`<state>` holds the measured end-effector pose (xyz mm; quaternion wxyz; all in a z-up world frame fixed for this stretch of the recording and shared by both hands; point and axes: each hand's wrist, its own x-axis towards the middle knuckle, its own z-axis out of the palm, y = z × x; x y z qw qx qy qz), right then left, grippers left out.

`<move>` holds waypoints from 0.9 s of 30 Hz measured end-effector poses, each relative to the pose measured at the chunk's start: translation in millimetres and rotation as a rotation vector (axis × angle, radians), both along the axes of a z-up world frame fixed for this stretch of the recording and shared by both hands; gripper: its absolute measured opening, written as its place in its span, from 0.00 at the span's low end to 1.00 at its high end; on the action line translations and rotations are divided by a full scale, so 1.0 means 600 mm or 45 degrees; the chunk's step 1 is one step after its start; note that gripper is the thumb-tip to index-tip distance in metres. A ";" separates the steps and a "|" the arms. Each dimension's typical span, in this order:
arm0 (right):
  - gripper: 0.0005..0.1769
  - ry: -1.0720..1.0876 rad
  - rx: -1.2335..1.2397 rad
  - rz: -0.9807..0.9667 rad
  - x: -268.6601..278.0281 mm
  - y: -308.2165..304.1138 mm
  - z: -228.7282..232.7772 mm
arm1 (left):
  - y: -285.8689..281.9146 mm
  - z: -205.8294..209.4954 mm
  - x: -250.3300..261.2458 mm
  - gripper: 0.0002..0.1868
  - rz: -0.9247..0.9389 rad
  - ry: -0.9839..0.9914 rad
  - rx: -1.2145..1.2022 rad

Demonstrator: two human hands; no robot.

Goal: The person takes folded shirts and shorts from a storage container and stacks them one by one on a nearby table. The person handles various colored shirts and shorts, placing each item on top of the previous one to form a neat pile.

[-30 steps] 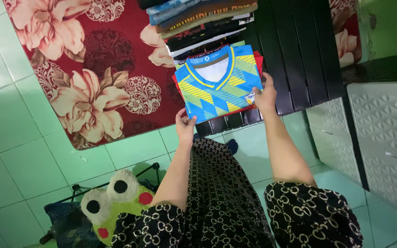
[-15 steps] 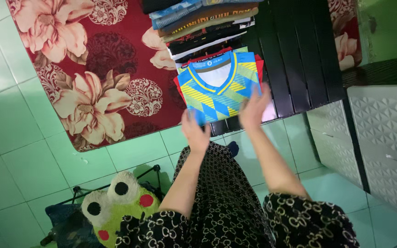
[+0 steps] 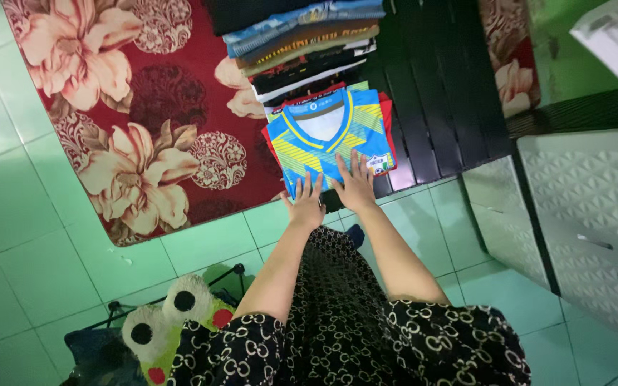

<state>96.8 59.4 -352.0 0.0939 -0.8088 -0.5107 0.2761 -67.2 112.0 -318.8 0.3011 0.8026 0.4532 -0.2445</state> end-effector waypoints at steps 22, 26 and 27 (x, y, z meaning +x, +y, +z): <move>0.46 -0.109 -0.182 -0.478 -0.058 -0.145 0.259 | -0.036 0.289 -0.078 0.55 -0.084 0.235 0.129; 0.43 -0.148 0.009 -0.603 0.005 -0.107 0.352 | 0.001 0.364 -0.066 0.53 -0.141 0.166 0.184; 0.42 -0.179 0.063 -0.629 0.013 -0.103 0.378 | 0.009 0.382 -0.064 0.53 -0.166 0.131 0.240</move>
